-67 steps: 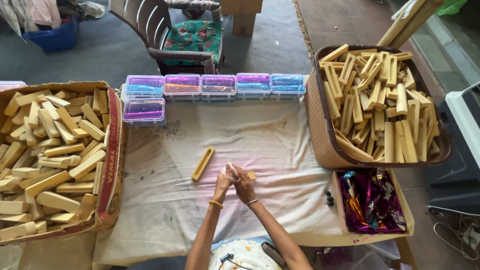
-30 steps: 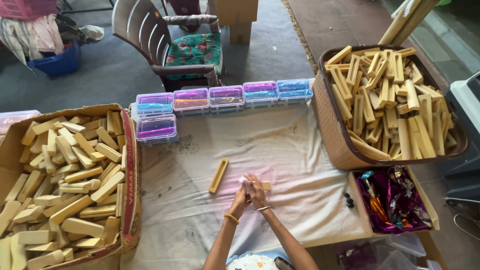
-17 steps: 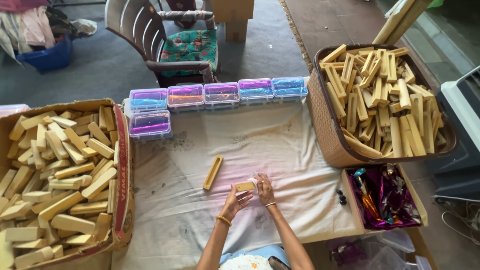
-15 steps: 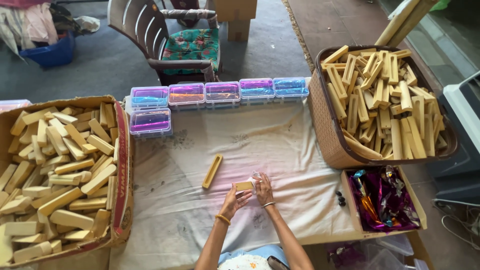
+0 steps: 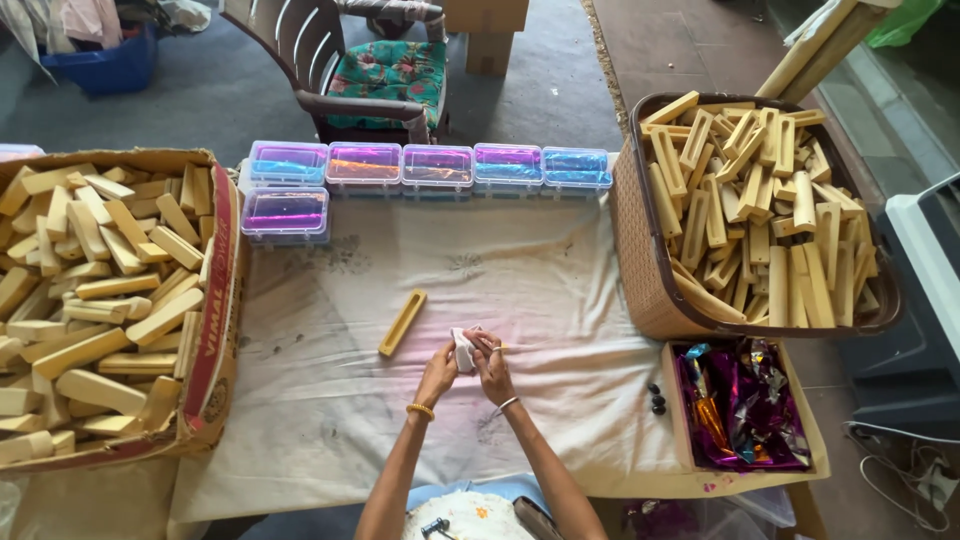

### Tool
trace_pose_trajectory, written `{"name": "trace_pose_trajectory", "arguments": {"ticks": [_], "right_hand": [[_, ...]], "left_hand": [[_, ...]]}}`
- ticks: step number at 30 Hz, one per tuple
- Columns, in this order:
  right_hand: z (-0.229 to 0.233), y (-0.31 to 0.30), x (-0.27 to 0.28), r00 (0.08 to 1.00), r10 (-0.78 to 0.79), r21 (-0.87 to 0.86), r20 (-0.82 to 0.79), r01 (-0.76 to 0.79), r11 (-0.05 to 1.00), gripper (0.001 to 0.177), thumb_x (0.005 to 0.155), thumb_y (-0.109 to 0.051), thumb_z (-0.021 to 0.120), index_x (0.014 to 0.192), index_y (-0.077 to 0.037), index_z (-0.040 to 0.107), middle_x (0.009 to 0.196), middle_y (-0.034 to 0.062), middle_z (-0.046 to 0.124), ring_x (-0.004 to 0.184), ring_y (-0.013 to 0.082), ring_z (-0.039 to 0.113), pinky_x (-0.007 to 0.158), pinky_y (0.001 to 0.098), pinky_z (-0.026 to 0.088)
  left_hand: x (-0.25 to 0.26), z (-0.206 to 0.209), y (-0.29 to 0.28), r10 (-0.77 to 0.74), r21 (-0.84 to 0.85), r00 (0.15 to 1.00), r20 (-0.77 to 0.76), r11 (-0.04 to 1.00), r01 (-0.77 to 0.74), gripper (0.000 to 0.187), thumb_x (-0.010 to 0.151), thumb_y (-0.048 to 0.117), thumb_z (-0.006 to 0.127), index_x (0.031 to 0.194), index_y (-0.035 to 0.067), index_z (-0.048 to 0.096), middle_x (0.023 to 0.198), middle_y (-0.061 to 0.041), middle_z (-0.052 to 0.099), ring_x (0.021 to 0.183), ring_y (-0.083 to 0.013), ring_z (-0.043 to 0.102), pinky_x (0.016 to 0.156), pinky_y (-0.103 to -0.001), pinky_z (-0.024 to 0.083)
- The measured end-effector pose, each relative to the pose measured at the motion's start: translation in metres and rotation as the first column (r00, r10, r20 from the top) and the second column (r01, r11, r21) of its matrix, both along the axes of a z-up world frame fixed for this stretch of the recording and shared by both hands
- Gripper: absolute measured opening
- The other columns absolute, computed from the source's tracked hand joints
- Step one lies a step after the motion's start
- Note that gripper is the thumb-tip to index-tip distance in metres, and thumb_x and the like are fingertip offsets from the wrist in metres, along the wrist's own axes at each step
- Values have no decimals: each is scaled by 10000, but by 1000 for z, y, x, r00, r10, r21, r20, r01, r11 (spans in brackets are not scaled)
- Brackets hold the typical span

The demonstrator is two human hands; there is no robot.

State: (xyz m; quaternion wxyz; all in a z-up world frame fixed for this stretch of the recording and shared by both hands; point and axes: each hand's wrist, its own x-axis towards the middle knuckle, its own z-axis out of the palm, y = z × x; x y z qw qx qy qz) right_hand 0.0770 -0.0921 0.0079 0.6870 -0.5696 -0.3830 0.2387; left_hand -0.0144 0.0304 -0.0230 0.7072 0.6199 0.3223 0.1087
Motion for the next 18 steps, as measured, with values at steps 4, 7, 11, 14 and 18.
{"name": "trace_pose_trajectory", "arguments": {"ticks": [4, 7, 11, 14, 18], "right_hand": [[-55, -11, 42, 995, -38, -95, 96, 47, 994, 259, 1083, -206, 519, 1305, -74, 500, 1361, 156, 665, 1238, 257, 660, 1009, 366, 543], [-67, -30, 64, 924, -252, -499, 287, 369, 784, 236, 1047, -245, 587, 1245, -132, 649, 1173, 142, 756, 1051, 257, 735, 880, 374, 565], [-67, -29, 58, 687, -311, -92, 657, 482, 871, 170, 980, -178, 650, 1117, -108, 723, 1179, 187, 728, 1062, 350, 699, 900, 415, 540], [-51, -7, 36, 925, -198, -438, 323, 331, 836, 217, 1002, -166, 615, 1177, -115, 733, 1003, 139, 784, 911, 276, 775, 819, 378, 592], [26, 8, -7, 948, -210, -234, 239, 267, 935, 302, 906, -68, 698, 1203, -70, 638, 1154, 145, 748, 1070, 294, 739, 887, 372, 592]], "left_hand": [[-4, 59, 0, -15, 98, 999, -31, 995, 18, 427, 1031, 399, 461, 1363, 179, 616, 923, -112, 802, 843, -175, 801, 730, -265, 608], [-5, 63, 2, 17, 33, 995, -96, 999, -14, 434, 1059, 438, 425, 1344, 190, 639, 917, -122, 798, 835, -193, 795, 677, -305, 550], [0, 63, -7, 45, 71, 989, -140, 997, -36, 397, 1065, 433, 491, 1315, 173, 657, 900, -121, 802, 846, -195, 800, 709, -298, 567], [8, 52, -5, 55, 307, 973, -226, 951, 18, 344, 1055, 335, 491, 1258, 178, 720, 872, -143, 798, 859, -233, 789, 733, -355, 576], [4, 64, -6, 136, 517, 987, -85, 853, -73, 363, 1019, 207, 477, 1337, 141, 639, 1037, -229, 747, 925, -385, 733, 783, -482, 555]]}}
